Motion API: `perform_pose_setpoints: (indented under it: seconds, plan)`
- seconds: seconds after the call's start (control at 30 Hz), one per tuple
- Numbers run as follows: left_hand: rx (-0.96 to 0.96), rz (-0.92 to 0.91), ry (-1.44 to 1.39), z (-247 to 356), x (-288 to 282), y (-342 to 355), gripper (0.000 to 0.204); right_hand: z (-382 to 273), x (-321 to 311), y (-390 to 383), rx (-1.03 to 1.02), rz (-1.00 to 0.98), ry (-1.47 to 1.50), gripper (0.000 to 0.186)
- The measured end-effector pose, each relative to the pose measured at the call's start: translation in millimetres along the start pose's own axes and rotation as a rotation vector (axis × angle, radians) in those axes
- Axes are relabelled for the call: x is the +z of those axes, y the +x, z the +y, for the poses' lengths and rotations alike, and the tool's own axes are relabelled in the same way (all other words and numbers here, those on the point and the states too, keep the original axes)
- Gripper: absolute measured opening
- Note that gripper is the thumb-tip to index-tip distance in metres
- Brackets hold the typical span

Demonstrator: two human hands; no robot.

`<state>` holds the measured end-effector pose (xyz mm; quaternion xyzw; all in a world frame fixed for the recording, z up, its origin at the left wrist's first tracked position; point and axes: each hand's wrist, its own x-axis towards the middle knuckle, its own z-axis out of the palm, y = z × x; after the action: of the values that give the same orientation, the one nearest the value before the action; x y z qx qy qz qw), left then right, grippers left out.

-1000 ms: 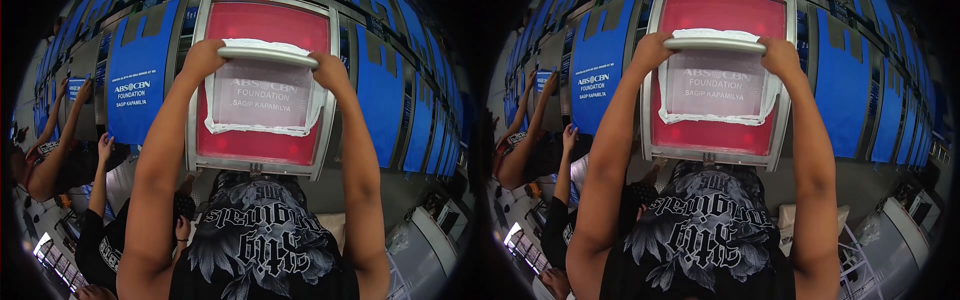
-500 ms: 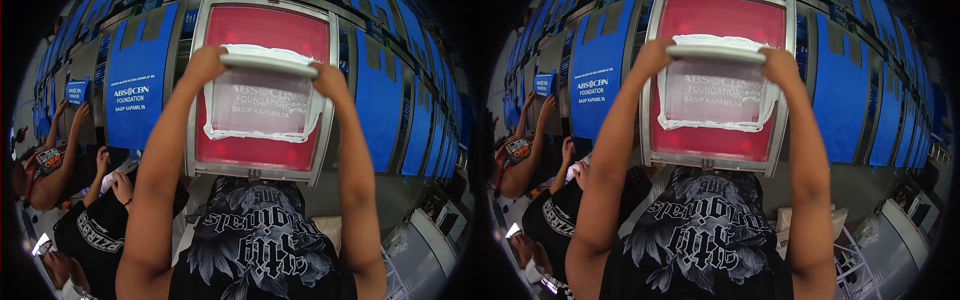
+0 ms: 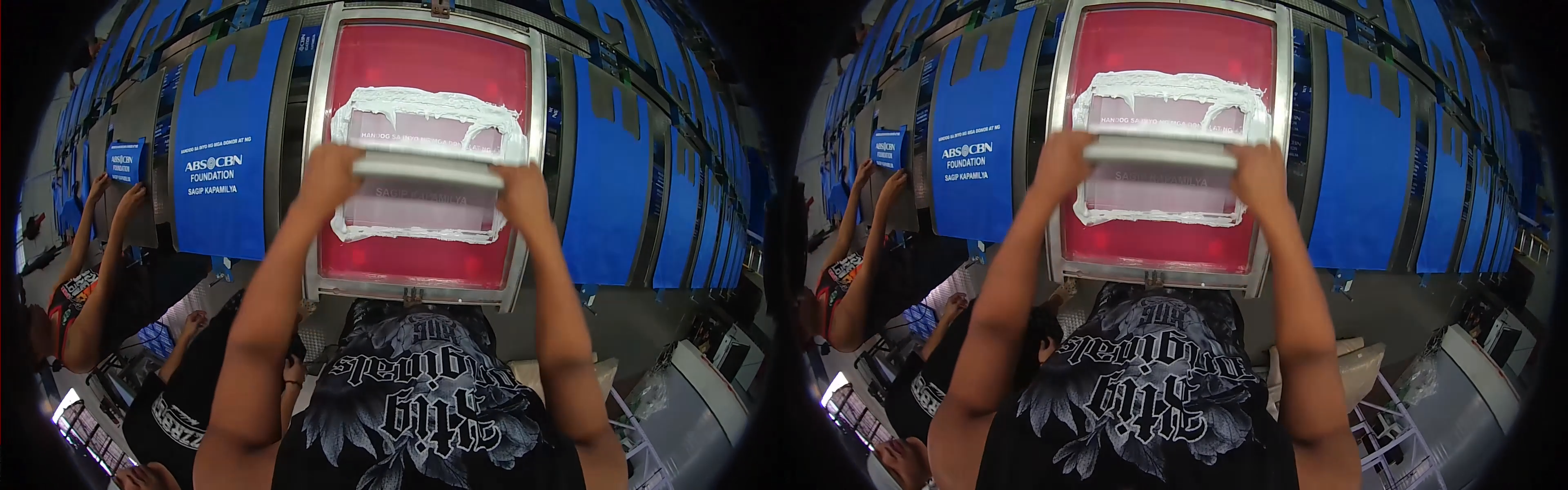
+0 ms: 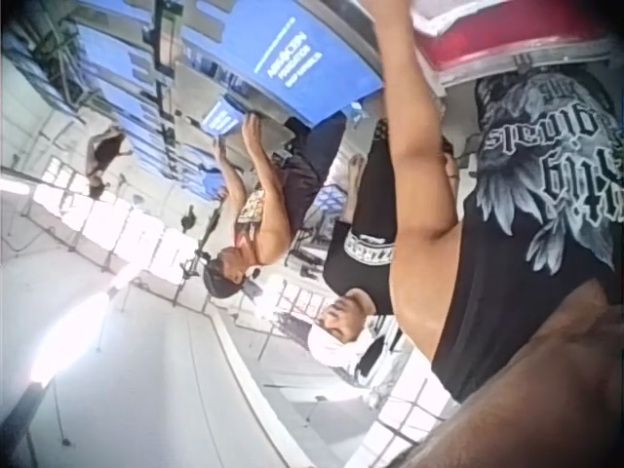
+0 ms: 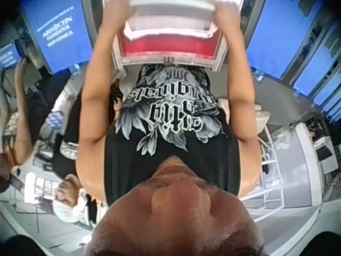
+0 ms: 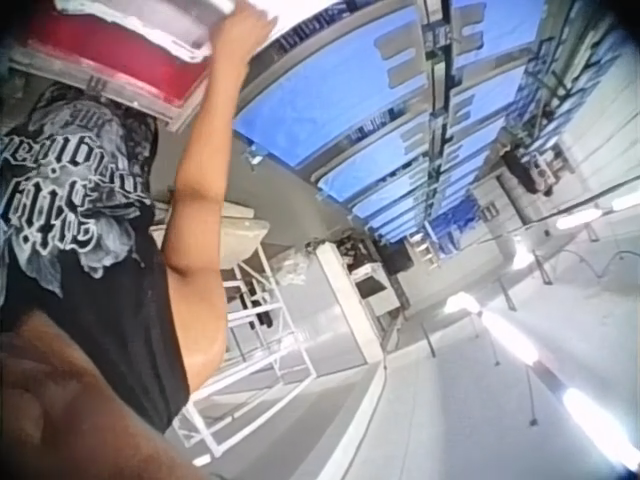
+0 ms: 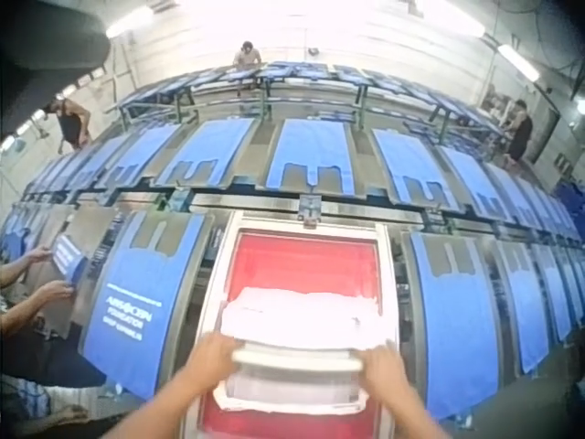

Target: Applying ink to fabric items using a screen printing frame and squeegee.

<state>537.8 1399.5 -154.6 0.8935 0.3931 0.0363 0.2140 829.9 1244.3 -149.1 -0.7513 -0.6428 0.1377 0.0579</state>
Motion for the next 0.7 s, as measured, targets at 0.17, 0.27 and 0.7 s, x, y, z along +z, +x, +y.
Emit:
perform_pose_setpoints:
  seconds: [0.17,0.27,0.7]
  plan:
    - [-0.015,-0.074,-0.018,1.5,-40.2,97.9,0.034,40.6,-34.4,100.3,0.016,-0.153,-0.012,0.041]
    - [-0.016,-0.099,-0.002,-11.8,-55.1,104.4,0.044,28.2,-61.3,119.5,-0.016,-0.258,0.089,0.045]
    - [-0.471,-0.989,-0.748,73.5,72.3,-185.0,0.056,37.2,-59.8,140.9,-0.038,-0.3,-0.03,0.051]
